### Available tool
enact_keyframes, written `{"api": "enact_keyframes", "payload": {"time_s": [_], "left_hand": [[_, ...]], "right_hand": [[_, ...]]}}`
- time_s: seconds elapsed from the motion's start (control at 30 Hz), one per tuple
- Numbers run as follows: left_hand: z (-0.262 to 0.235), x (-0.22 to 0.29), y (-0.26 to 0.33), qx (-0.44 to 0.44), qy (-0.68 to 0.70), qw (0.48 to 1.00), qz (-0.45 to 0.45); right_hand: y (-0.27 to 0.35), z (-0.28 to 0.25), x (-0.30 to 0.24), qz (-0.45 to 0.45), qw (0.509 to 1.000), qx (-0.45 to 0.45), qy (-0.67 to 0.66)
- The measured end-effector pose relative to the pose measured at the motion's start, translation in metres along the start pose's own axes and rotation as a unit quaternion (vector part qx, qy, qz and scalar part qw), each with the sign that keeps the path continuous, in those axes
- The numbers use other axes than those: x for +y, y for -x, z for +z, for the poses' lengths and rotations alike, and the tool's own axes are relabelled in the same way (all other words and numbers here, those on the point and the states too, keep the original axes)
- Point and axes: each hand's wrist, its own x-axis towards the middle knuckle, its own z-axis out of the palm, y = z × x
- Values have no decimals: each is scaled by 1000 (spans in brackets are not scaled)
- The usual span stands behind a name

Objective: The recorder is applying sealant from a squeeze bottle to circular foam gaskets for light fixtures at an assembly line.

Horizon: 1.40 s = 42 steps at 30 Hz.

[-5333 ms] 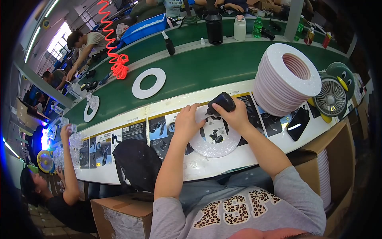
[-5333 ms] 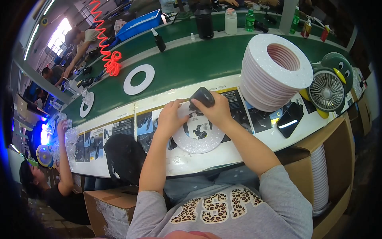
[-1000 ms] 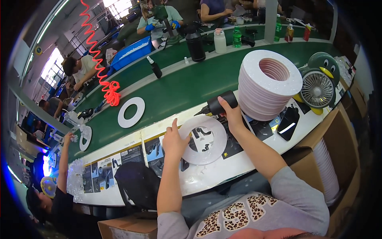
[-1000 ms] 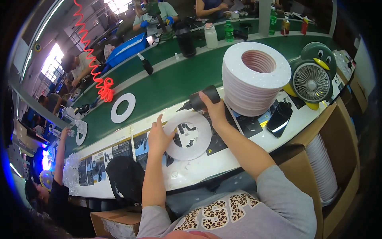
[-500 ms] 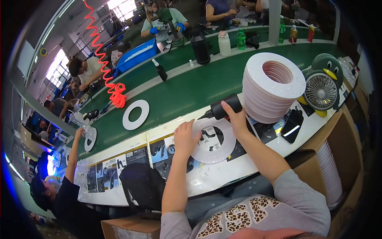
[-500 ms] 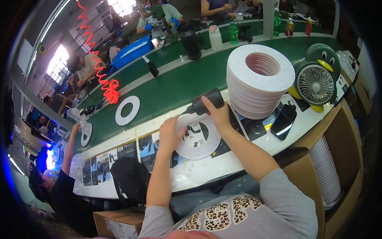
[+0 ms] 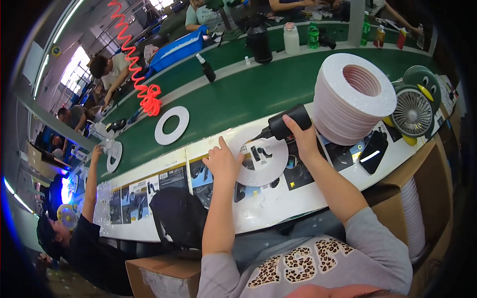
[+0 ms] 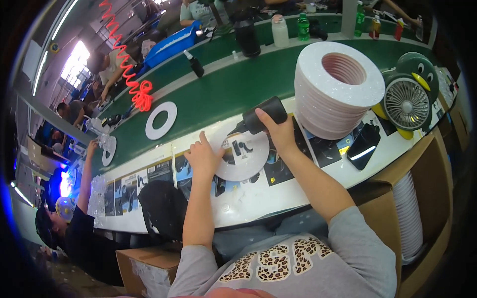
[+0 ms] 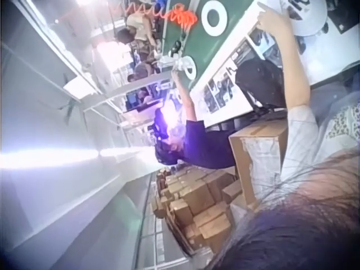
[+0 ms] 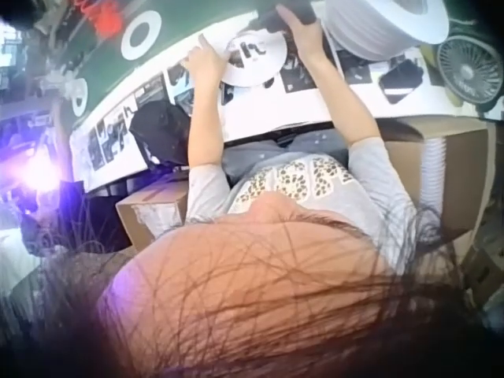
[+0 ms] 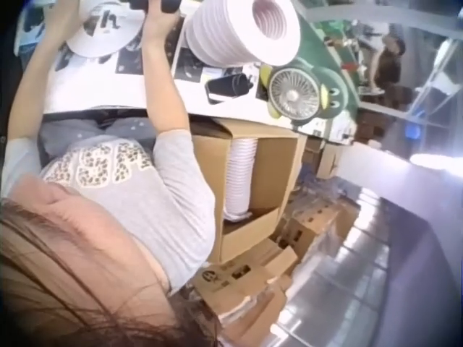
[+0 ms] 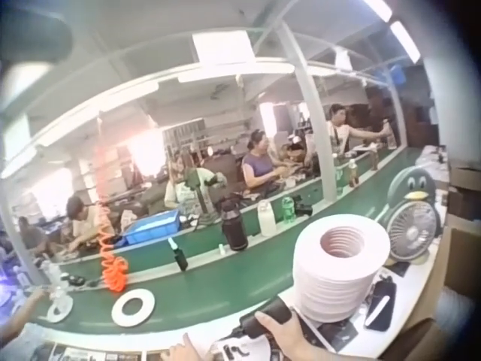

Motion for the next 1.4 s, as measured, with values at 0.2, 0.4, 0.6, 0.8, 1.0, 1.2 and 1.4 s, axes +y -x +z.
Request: {"api": "enact_keyframes", "payload": {"time_s": [0.2, 0.4, 0.6, 0.8, 1.0, 1.2, 1.4], "left_hand": [[8, -21, -4, 76, 24, 997, -9], [30, -26, -17, 165, 153, 972, 61], [37, -23, -18, 161, 185, 966, 75], [39, -23, -18, 149, 190, 968, 67], [40, -23, -19, 141, 194, 969, 67], [41, -23, -20, 142, 198, 967, 70], [41, -23, -20, 145, 205, 965, 72]], "right_hand": [[14, 5, 8, -23, 990, -107, 91], [26, 13, 7, -98, 943, -203, 245], [28, 12, 6, -103, 944, -203, 240], [27, 11, 9, -109, 939, -214, 246], [26, 10, 13, -108, 935, -211, 262], [24, 11, 17, -113, 934, -220, 257], [24, 10, 15, -108, 930, -222, 272]]}}
